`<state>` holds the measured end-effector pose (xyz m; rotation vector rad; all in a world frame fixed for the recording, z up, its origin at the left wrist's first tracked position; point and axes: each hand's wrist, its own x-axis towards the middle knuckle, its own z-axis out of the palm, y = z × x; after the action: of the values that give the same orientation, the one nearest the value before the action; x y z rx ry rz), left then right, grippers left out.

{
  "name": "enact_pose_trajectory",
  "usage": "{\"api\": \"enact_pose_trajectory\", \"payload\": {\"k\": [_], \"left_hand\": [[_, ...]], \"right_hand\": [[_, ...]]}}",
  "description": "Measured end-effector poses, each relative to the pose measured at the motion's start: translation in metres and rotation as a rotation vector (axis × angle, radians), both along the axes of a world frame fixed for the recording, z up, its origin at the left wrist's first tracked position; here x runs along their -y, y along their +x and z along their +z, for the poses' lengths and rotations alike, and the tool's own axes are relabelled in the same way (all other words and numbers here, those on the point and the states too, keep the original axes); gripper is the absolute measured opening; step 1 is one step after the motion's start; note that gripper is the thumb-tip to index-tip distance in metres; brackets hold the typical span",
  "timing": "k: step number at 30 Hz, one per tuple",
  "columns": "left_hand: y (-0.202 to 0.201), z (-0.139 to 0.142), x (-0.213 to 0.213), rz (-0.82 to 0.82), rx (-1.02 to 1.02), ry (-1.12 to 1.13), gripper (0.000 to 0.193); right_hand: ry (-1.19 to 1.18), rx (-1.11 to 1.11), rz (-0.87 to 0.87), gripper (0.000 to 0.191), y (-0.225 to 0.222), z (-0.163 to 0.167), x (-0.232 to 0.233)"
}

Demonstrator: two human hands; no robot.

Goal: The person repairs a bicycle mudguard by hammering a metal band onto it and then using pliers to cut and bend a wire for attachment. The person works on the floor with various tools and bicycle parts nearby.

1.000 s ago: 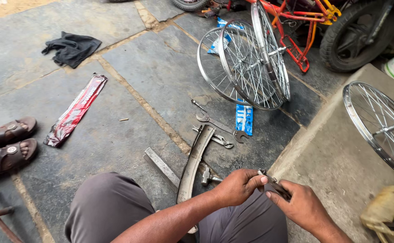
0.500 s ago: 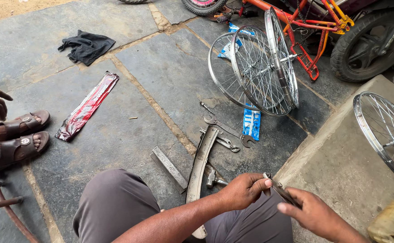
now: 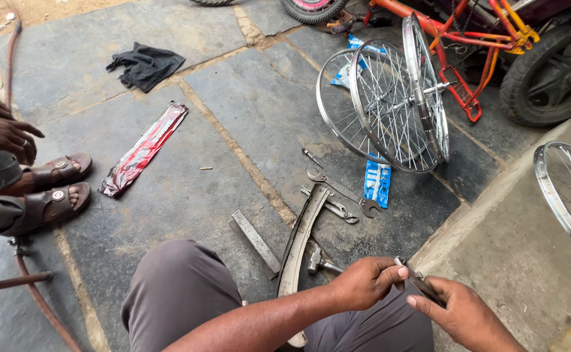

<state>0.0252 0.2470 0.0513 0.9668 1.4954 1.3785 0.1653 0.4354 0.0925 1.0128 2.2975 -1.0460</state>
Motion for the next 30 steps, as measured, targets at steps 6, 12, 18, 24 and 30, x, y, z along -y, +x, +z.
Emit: {"api": "enact_pose_trajectory", "payload": {"k": [6,12,18,24,30], "left_hand": [[-0.001,-0.002,0.000,-0.036,0.007,-0.020,0.058],[0.000,-0.008,-0.002,-0.049,0.042,0.011,0.058],[-0.002,-0.010,-0.003,-0.053,0.056,0.037,0.057],[-0.002,-0.005,0.000,-0.032,0.066,0.019,0.055],[-0.003,-0.005,-0.001,-0.026,0.076,-0.016,0.056]], "right_hand": [[-0.443,-0.115,0.008,0.050,0.008,-0.022,-0.018],[-0.342,-0.125,0.135,0.029,0.016,-0.036,-0.029],[-0.334,-0.147,0.249,0.020,0.019,-0.026,-0.027],[-0.303,0.030,0.194,0.016,0.016,-0.025,-0.035],[-0.557,0.048,-0.068,0.023,0.019,-0.028,-0.033]]}}
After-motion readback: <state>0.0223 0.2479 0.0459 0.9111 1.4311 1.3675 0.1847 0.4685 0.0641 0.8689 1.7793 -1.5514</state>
